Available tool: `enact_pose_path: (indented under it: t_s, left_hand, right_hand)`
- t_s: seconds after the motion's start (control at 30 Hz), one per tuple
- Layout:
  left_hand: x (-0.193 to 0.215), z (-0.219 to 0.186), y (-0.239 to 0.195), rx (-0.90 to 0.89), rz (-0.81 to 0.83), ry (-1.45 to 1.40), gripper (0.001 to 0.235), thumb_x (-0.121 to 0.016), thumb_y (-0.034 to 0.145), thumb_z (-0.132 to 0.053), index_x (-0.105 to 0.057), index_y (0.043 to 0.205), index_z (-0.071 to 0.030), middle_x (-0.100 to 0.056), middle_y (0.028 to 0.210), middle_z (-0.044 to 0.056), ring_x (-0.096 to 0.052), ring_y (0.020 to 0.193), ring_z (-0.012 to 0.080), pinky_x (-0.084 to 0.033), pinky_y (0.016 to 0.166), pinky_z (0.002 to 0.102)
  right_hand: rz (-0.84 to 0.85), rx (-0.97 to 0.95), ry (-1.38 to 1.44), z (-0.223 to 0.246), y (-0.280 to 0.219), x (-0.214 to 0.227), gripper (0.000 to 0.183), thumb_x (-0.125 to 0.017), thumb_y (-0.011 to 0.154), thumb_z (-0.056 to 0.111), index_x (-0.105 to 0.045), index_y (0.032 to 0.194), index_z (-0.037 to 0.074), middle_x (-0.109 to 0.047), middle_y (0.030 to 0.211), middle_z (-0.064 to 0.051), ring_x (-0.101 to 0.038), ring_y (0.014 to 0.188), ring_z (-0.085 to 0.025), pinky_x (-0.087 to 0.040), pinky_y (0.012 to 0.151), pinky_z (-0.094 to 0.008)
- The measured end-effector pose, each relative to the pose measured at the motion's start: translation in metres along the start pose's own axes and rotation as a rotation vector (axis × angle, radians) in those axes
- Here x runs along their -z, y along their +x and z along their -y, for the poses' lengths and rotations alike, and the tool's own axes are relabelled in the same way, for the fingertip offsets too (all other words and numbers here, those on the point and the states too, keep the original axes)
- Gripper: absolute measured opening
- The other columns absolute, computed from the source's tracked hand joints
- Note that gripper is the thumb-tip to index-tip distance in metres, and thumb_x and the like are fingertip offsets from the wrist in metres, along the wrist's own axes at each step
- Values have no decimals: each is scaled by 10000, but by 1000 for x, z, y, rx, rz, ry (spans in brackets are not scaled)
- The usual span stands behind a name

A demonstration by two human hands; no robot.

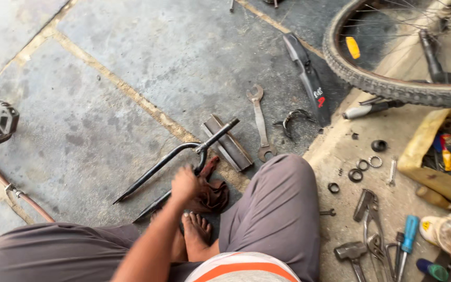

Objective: The person cleans small bicycle parts with a cloth, then inserts a bearing into the bicycle fork and tightens it with a wrench. The person also handles a small container of parts and applies grease to the fork.

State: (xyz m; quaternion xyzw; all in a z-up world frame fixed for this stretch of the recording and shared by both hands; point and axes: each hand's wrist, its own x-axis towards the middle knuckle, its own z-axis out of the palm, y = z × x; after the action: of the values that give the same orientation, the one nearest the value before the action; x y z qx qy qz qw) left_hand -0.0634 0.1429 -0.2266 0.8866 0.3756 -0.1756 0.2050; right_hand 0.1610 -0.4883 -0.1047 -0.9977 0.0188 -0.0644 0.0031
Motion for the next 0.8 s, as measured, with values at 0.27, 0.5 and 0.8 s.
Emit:
enact_pose_path:
  t_s: [0.27,0.5,0.8]
  left_hand:
    - [-2,18,33,-136,44,-321,601,-749,811,-421,-640,1303,-94,-711,1201,211,-664,1145,396,-521,982,491]
    - [-42,15,80,-41,126,-308,785,-800,754,-523,-596,1274,29,-695,1164,321,-663,1130,467,-528,961,510]
    - [21,-14,80,-133,97,-169,499,-691,915,-405,-675,1058,73,-709,892,315,-693,816,447,-542,762,530]
  right_hand:
    - [147,337,594,242,-31,66,335,-722,856,148,-700,1179,66,-701,1140,-155,-659,1092,-304,-530,995,-434]
    - [-57,744,405,307,-103,88,269,-741,786,163,-721,1041,77,-702,1083,-173,-654,1019,-350,-541,864,-452]
    - [317,-17,317,159,-66,-12,348,-702,902,170,-679,1246,126,-723,1120,-120,-719,895,-287,-592,794,-390]
